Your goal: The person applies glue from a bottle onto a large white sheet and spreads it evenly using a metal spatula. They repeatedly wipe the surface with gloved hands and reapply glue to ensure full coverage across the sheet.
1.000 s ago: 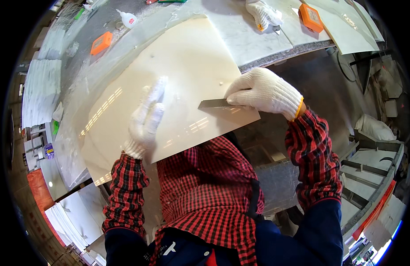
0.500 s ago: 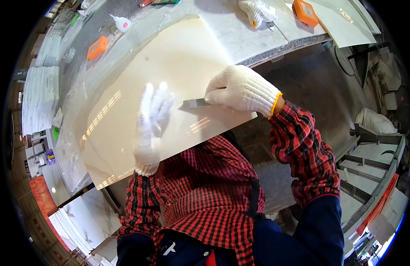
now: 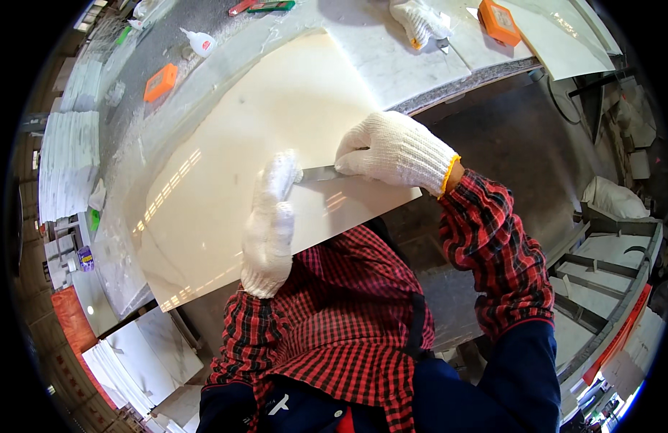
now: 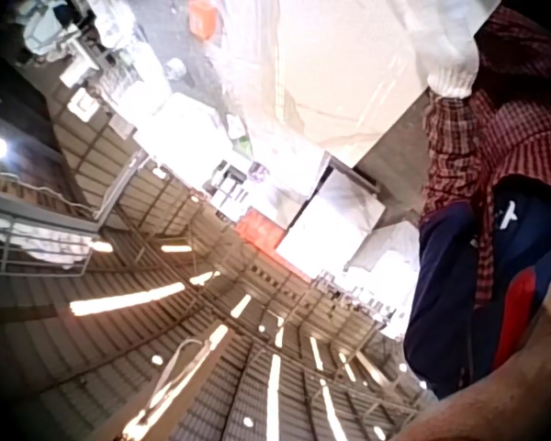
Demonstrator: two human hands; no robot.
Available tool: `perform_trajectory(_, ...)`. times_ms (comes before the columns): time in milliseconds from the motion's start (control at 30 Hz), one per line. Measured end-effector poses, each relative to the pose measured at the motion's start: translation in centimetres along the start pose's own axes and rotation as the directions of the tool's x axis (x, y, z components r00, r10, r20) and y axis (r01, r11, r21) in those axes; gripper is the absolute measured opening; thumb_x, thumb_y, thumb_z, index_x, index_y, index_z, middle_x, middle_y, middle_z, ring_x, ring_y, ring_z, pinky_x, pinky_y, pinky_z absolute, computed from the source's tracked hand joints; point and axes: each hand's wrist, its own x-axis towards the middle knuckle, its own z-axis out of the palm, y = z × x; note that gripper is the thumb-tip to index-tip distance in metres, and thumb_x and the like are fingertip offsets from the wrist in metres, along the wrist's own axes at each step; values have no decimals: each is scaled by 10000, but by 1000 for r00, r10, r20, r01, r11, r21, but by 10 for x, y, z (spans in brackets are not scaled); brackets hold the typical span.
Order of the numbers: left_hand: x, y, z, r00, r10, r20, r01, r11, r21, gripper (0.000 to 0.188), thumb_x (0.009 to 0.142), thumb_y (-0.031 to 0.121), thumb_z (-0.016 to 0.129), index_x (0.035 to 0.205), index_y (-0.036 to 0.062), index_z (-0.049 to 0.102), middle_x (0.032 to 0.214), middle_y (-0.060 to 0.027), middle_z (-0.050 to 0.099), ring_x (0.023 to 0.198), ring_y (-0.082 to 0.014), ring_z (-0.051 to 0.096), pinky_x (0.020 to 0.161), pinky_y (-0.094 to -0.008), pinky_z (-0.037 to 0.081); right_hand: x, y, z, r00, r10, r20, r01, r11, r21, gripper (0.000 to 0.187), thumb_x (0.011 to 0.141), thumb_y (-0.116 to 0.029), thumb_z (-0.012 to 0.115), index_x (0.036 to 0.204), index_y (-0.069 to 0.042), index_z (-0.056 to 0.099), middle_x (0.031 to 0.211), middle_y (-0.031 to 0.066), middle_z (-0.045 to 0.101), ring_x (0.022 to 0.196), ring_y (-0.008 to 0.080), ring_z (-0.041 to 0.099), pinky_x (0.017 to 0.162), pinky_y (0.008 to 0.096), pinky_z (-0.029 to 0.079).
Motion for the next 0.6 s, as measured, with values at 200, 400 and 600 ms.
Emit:
perform_trajectory(200,-10,-12,-40,991,-40,-129,65,979,191,552,1047,247,536,1494,-74,489,1473,-258,528,1376,-392,483,1217,-475,293,4,-7,-17,993,111,30,-115,971,211,272,907,-252,709,1010,-15,794,777,86,729,678,151,663,656,312,549)
perform_trajectory(400,-16,-1,-28,983,178,53,-184,894,410,553,1042,262,544,1484,-69,511,1566,-250,485,1494,-397,414,1271,-504,225,40,16,-69,918,199,-342,-55,920,388,314,919,-329,773,999,-26,794,699,-12,628,659,63,565,570,221,449)
perform_trajectory(600,24,37,79,922,184,340,-341,803,489,638,944,384,694,1454,26,560,1537,-200,513,1434,-411,469,1217,-579,299,118,63,-186,548,-472,-690,-249,696,-673,249,906,-239,670,1008,-45,789,856,181,763,811,344,746,700,447,582)
